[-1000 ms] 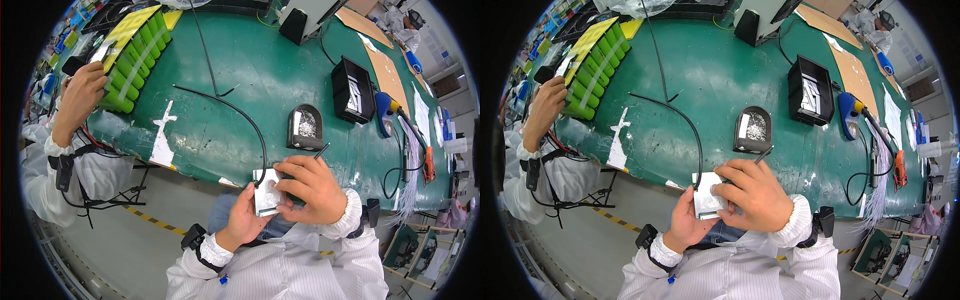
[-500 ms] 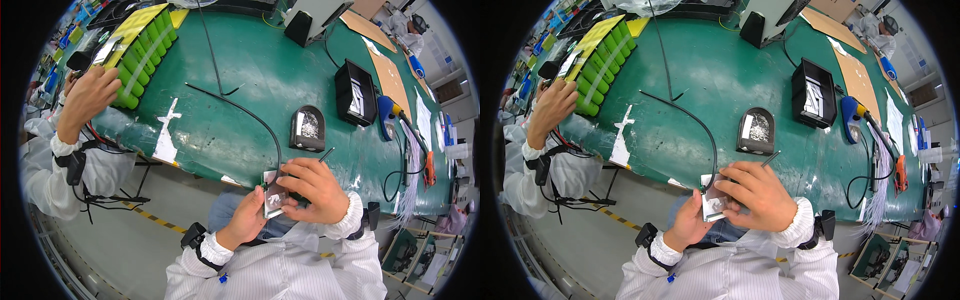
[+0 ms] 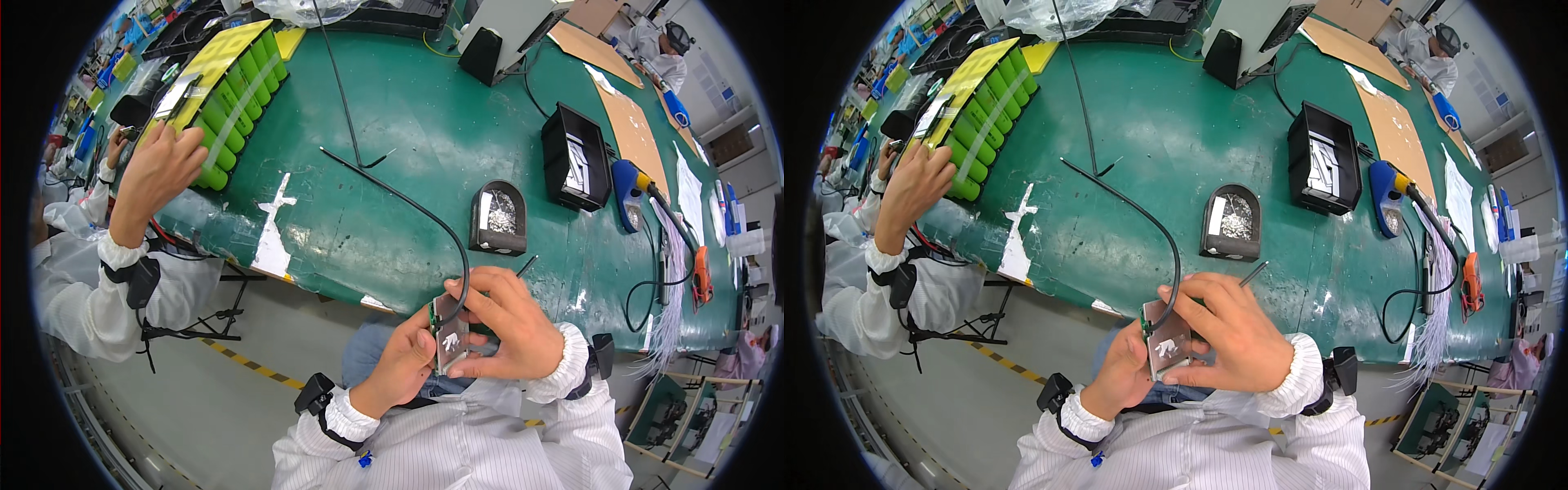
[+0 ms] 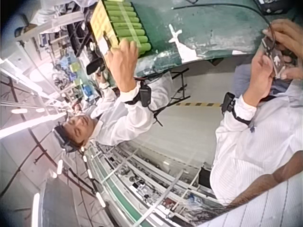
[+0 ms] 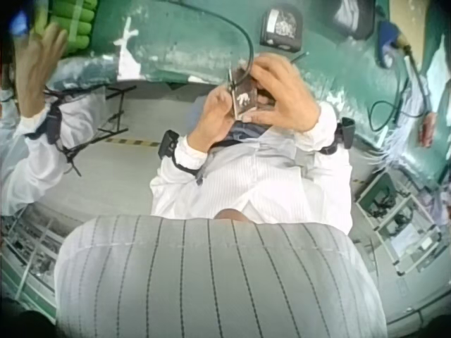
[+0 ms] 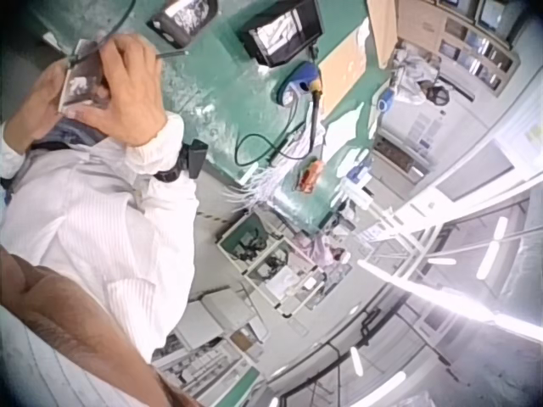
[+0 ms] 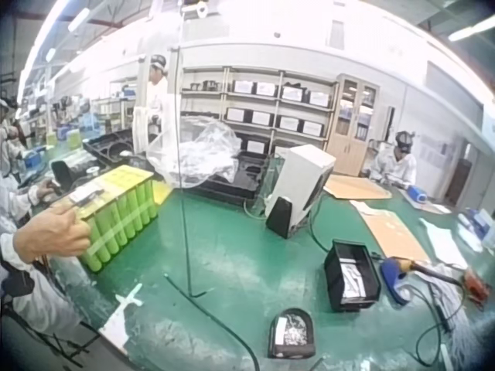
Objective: Soldering electronic components onto a circuit board and assembling it with other parts.
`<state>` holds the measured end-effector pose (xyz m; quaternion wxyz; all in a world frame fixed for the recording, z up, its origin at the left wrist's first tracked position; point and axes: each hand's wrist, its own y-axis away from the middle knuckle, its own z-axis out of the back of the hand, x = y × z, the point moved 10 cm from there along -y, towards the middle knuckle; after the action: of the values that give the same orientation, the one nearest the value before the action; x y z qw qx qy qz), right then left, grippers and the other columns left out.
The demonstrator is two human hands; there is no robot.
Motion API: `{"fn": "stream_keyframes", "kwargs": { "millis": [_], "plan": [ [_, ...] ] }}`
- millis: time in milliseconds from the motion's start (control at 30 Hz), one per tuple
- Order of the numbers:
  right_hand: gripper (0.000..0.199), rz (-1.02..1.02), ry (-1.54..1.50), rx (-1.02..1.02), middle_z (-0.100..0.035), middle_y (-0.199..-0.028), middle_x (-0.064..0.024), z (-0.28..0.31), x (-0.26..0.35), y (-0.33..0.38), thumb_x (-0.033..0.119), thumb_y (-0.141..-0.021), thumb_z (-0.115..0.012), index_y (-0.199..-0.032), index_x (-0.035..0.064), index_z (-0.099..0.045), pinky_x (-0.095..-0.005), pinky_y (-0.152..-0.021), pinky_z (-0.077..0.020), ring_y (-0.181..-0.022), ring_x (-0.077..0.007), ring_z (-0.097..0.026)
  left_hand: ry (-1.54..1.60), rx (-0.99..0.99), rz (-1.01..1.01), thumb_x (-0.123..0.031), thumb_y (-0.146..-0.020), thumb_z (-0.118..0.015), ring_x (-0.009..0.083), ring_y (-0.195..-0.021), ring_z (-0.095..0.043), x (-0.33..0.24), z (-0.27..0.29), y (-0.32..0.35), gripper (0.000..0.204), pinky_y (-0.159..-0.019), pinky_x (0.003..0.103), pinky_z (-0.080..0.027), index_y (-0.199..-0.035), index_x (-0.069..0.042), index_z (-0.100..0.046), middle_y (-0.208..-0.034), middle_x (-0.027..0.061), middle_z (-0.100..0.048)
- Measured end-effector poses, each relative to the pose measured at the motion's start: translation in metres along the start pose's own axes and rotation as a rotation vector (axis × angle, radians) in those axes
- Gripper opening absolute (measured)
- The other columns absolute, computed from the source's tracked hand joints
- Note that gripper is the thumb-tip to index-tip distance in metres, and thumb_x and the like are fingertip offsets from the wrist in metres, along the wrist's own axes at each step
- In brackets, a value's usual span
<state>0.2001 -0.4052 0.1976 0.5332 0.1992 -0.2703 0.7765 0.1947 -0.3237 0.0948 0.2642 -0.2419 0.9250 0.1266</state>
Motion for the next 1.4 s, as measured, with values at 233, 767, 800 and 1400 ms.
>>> {"fn": "stream_keyframes", "kwargs": {
  "millis": [233,767,800,1400],
  "plan": [
    [0.085,0.030,-0.090,0.030,-0.054,-0.122,-0.0128,-0.002,-0.001,0.001,0.030,-0.065,-0.089,-0.139,0.0068,-0.053,-0.0460,-0.095,-0.0422,-0.118,-0.0360,-0.051,-0.085,-0.008,-0.060,-0.051,-0.093,-0.063,0.0268,-0.121,-0.060,-0.008,0.002,0.002,0.089,-0.097,0.038,-0.054,-0.155,-0.001,-0.023,-0.143,0.0130,-0.048],
    [0.079,0.105,-0.113,0.002,-0.054,-0.129,-0.0167,-0.002,0.007,0.001,0.029,-0.070,-0.087,-0.138,0.0040,-0.053,-0.0448,-0.095,-0.0437,-0.116,-0.0364,-0.055,-0.114,-0.066,-0.122,-0.047,-0.091,-0.068,0.0268,-0.122,-0.059,-0.016,0.003,0.006,0.090,-0.096,0.038,-0.054,-0.154,-0.001,-0.024,-0.143,0.0152,-0.047],
    [0.079,0.107,-0.114,0.004,-0.054,-0.129,-0.0167,-0.003,0.007,0.000,0.029,-0.070,-0.087,-0.138,0.0040,-0.053,-0.0448,-0.095,-0.0437,-0.116,-0.0364,-0.055,-0.114,-0.068,-0.124,-0.047,-0.091,-0.068,0.0268,-0.122,-0.059,-0.016,0.002,0.006,0.090,-0.096,0.038,-0.054,-0.154,-0.001,-0.024,-0.143,0.0152,-0.047],
    [0.067,-0.023,-0.224,0.046,-0.055,-0.124,-0.0180,-0.012,-0.004,-0.008,0.029,-0.081,-0.079,-0.134,-0.0041,-0.053,-0.0418,-0.092,-0.0470,-0.110,-0.0355,-0.051,0.093,-0.115,-0.039,-0.051,-0.099,-0.053,0.0313,-0.119,-0.062,-0.015,0.000,0.005,0.076,-0.101,0.042,-0.053,-0.152,-0.004,-0.026,-0.136,0.0195,-0.054]
  ]
}}
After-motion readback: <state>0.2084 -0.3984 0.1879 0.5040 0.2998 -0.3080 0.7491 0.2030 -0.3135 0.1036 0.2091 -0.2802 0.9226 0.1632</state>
